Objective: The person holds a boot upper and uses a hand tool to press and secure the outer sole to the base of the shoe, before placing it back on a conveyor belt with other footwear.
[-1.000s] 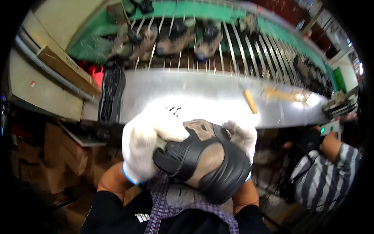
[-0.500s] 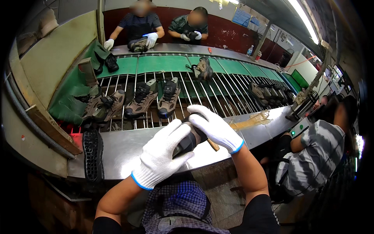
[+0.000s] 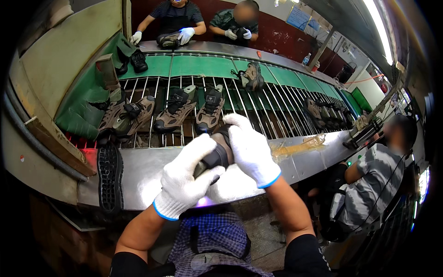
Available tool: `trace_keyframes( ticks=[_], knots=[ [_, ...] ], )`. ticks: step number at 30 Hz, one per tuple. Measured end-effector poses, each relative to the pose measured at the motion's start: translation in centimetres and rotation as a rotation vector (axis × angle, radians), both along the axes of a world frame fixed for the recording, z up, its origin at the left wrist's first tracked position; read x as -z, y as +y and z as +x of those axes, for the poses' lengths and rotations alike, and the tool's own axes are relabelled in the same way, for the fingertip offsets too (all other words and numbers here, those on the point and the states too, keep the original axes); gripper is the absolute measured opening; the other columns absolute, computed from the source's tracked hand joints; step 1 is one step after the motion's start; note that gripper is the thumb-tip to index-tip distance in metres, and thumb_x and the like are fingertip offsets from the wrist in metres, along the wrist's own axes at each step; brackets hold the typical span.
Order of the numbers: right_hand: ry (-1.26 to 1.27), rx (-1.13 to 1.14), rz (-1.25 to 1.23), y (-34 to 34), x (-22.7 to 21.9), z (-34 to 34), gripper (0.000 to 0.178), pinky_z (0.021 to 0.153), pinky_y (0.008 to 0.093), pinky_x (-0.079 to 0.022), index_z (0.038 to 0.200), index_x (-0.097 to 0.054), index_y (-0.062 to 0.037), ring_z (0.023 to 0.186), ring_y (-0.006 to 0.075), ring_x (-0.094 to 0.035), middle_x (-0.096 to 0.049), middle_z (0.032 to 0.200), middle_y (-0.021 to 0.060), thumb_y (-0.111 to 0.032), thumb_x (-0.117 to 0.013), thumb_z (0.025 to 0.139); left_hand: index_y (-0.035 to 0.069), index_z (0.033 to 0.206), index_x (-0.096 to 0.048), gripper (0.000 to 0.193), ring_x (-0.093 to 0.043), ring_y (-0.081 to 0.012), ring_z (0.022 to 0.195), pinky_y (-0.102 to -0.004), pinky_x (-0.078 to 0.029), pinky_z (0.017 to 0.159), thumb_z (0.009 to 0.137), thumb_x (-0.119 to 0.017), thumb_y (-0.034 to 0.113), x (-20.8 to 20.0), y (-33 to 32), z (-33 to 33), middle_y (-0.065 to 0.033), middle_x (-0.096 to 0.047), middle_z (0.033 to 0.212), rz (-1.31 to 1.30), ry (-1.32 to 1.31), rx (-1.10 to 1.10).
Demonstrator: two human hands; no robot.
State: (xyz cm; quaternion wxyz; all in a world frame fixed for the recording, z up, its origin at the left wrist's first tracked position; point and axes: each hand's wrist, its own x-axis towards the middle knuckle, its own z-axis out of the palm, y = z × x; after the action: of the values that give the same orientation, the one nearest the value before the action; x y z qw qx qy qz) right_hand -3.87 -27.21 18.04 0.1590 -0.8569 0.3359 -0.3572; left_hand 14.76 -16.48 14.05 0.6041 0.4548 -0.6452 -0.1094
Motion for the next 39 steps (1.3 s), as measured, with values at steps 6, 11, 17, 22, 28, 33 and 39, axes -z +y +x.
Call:
trace_keyframes(
  ticks=[6, 11, 17, 22, 28, 33, 39],
  knots=[
    [-0.211, -0.044, -0.006, -0.4, 3.9, -0.3, 0.056, 0.110, 0.0449, -0.055, 0.163, -0.043, -0.0041, 0.130, 0.0412, -0.069, -0.065, 0.146, 0.0258, -0.025, -0.053, 0.112, -0.002, 0.141, -0.065, 0.064, -0.073, -0.0323, 0.127, -0.0390, -0.058, 0.110, 0.084, -0.092, 0.005, -0.2, 0.3, -0.1, -0.0241, -0.072, 0.140, -0.008, 0.052, -0.069],
    [-0.192, 0.046, 0.264, 3.3, 2.2, -5.6, 0.045, 0.108, 0.0415, -0.056, 0.147, -0.061, -0.0001, 0.124, 0.0328, -0.072, -0.073, 0.136, 0.0209, -0.024, -0.059, 0.110, -0.002, 0.135, -0.063, 0.076, -0.076, -0.0424, 0.120, -0.0461, -0.061, 0.105, 0.073, -0.101, 0.019, 1.4, 2.6, -4.2, -0.0270, -0.074, 0.132, -0.189, -0.192, -0.115],
    [-0.249, 0.296, 0.539, 8.5, 4.8, -12.0, 0.044, 0.103, 0.0400, -0.057, 0.145, -0.062, 0.0031, 0.119, 0.0302, -0.075, -0.077, 0.126, 0.0214, -0.022, -0.061, 0.108, -0.003, 0.133, -0.063, 0.074, -0.074, -0.0483, 0.107, -0.0570, -0.061, 0.095, 0.066, -0.091, 0.010, 3.2, 4.5, -9.2, -0.0255, -0.074, 0.124, -0.221, -0.358, 0.089],
    [0.375, 0.425, 0.339, 11.0, 2.4, -12.7, 0.046, 0.076, 0.0482, -0.063, 0.140, -0.064, -0.0052, 0.087, 0.0462, -0.076, -0.077, 0.098, 0.0261, -0.036, -0.066, 0.107, -0.006, 0.123, -0.066, 0.056, -0.070, -0.0429, 0.099, -0.0536, -0.060, 0.086, 0.071, -0.078, 0.012, 4.0, 4.7, -10.6, -0.0244, -0.071, 0.119, -0.261, -0.496, 0.225],
    [0.323, 0.212, 0.582, 10.3, 4.4, -14.6, 0.037, 0.088, 0.0426, -0.062, 0.132, -0.070, -0.0041, 0.099, 0.0383, -0.079, -0.079, 0.107, 0.0215, -0.032, -0.063, 0.109, 0.000, 0.115, -0.073, 0.041, -0.072, -0.0353, 0.100, -0.0466, -0.062, 0.086, 0.077, -0.078, 0.013, 6.1, 6.6, -9.7, -0.0194, -0.071, 0.120, -0.265, -0.505, 0.350],
    [0.313, 0.046, 0.775, 6.6, 6.0, -11.3, 0.040, 0.095, 0.0407, -0.057, 0.131, -0.071, 0.0016, 0.103, 0.0337, -0.076, -0.077, 0.111, 0.0223, -0.030, -0.057, 0.111, 0.004, 0.123, -0.075, 0.040, -0.073, -0.0319, 0.112, -0.0464, -0.063, 0.097, 0.084, -0.077, 0.014, 8.9, 8.6, -7.9, -0.0161, -0.072, 0.129, -0.216, -0.522, 0.414],
    [0.320, -0.080, 0.927, 2.9, 9.3, -7.6, 0.058, 0.095, 0.0420, -0.055, 0.125, -0.073, 0.0022, 0.103, 0.0350, -0.073, -0.075, 0.108, 0.0259, -0.048, -0.048, 0.114, 0.005, 0.123, -0.075, 0.039, -0.072, -0.0306, 0.113, -0.0442, -0.063, 0.095, 0.086, -0.077, 0.016, 10.5, 9.2, -7.8, -0.0139, -0.071, 0.131, -0.244, -0.551, 0.446]
  ],
)
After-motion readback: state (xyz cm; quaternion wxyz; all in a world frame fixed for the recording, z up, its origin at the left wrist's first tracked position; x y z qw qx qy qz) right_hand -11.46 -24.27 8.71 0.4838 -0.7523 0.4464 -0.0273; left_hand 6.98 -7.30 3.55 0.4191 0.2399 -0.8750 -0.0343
